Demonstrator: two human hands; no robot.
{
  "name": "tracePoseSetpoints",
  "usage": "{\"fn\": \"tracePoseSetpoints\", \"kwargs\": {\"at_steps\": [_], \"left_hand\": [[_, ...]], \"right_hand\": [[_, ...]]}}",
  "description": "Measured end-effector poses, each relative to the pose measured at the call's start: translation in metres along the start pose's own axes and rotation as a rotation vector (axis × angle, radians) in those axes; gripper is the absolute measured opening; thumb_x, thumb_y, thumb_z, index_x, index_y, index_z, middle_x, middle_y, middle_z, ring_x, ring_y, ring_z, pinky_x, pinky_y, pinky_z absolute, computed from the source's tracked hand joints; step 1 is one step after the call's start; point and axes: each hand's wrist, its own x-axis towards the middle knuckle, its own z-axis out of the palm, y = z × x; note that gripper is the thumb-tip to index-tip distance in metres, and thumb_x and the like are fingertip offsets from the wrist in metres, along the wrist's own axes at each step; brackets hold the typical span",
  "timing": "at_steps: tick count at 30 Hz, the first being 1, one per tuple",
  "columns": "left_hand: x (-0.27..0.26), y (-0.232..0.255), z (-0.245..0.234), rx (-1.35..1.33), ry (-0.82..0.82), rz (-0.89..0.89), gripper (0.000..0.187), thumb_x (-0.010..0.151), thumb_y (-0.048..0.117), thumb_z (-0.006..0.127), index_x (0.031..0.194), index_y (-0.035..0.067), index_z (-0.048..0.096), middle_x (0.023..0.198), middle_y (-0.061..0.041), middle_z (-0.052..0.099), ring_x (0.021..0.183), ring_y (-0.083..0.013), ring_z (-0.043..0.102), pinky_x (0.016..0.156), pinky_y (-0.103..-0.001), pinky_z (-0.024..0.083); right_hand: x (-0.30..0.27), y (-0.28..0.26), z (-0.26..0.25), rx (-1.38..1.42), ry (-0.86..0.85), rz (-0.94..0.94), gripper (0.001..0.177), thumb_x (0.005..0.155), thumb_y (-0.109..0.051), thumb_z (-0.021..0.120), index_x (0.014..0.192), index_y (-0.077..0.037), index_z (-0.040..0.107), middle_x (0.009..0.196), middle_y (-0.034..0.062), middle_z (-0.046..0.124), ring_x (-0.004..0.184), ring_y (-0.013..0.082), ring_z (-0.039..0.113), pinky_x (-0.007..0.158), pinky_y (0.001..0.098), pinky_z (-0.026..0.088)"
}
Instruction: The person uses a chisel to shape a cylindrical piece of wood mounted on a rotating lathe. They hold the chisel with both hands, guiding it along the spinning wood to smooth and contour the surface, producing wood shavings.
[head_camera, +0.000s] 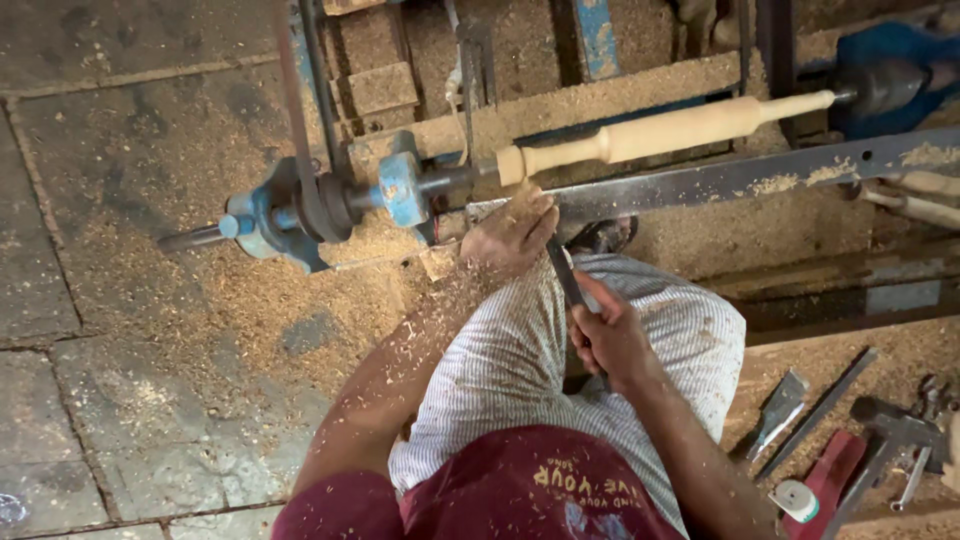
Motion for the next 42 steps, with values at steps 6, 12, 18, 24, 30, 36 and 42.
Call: {"fn": "tracePoseSetpoints", "kwargs": {"at_steps": [6, 12, 18, 24, 30, 36, 42], "left_hand": [[-0.004, -0.008, 0.001, 0.084, -0.042, 0.145, 0.059, 0.082, 0.023, 0.066, 0.136, 0.001, 0.063, 0.144, -0.015, 0.059, 0.138, -0.0313, 0.052, 0.115, -0.042, 0.050], [-0.006, -0.010, 0.006, 0.031, 0.004, 0.129, 0.055, 0.084, 0.022, 0.066, 0.136, 0.002, 0.063, 0.143, -0.015, 0.059, 0.138, -0.0319, 0.054, 0.115, -0.043, 0.051], [0.001, -0.010, 0.000, 0.024, 0.024, 0.110, 0.048, 0.085, 0.016, 0.065, 0.131, 0.003, 0.065, 0.139, -0.014, 0.063, 0.134, -0.0313, 0.059, 0.111, -0.042, 0.055], [0.004, -0.005, -0.007, 0.003, 0.054, 0.066, 0.043, 0.085, 0.013, 0.067, 0.127, 0.003, 0.068, 0.136, -0.014, 0.065, 0.133, -0.0319, 0.060, 0.110, -0.041, 0.056], [0.003, -0.003, 0.000, 0.010, 0.038, 0.027, 0.038, 0.094, 0.012, 0.065, 0.132, 0.006, 0.067, 0.139, -0.012, 0.064, 0.135, -0.0318, 0.059, 0.108, -0.040, 0.055], [0.021, 0.012, -0.026, 0.133, 0.035, 0.112, 0.037, 0.088, 0.016, 0.062, 0.125, 0.008, 0.064, 0.121, -0.010, 0.068, 0.120, -0.0287, 0.065, 0.105, -0.040, 0.055], [0.028, 0.091, -0.021, -0.227, -0.352, 0.127, 0.028, 0.107, 0.036, 0.054, 0.104, 0.009, 0.064, 0.080, -0.005, 0.062, 0.069, -0.0188, 0.061, 0.082, -0.043, 0.057]], "right_hand": [[-0.002, 0.009, -0.005, -0.031, -0.032, -0.045, 0.057, 0.103, -0.014, 0.049, 0.158, -0.020, 0.041, 0.064, 0.0024, 0.054, 0.044, 0.0096, 0.043, 0.038, 0.0274, 0.035], [0.009, 0.016, -0.011, -0.018, -0.056, -0.019, 0.059, 0.101, -0.014, 0.051, 0.159, -0.021, 0.039, 0.061, 0.0044, 0.052, 0.042, 0.0109, 0.040, 0.037, 0.0281, 0.034], [0.007, 0.009, -0.010, -0.023, -0.045, 0.002, 0.060, 0.101, -0.013, 0.053, 0.158, -0.020, 0.040, 0.064, 0.0026, 0.054, 0.043, 0.0099, 0.041, 0.037, 0.0273, 0.034], [0.008, 0.005, -0.006, 0.006, -0.038, -0.013, 0.058, 0.101, -0.012, 0.051, 0.157, -0.019, 0.041, 0.062, 0.0047, 0.054, 0.041, 0.0114, 0.041, 0.035, 0.0279, 0.033], [0.003, 0.000, -0.002, -0.017, -0.018, -0.022, 0.056, 0.101, -0.012, 0.050, 0.157, -0.020, 0.044, 0.062, 0.0051, 0.056, 0.041, 0.0107, 0.043, 0.035, 0.0289, 0.034], [0.005, 0.007, -0.018, -0.262, -0.001, -0.206, 0.058, 0.100, -0.011, 0.055, 0.156, -0.023, 0.045, 0.067, 0.0053, 0.061, 0.044, 0.0119, 0.050, 0.038, 0.0291, 0.040], [-0.067, -0.015, -0.064, -1.570, 0.334, -0.625, 0.047, 0.100, -0.019, 0.056, 0.144, -0.034, 0.062, 0.078, 0.0084, 0.073, 0.052, 0.0182, 0.062, 0.048, 0.0354, 0.052]]}}
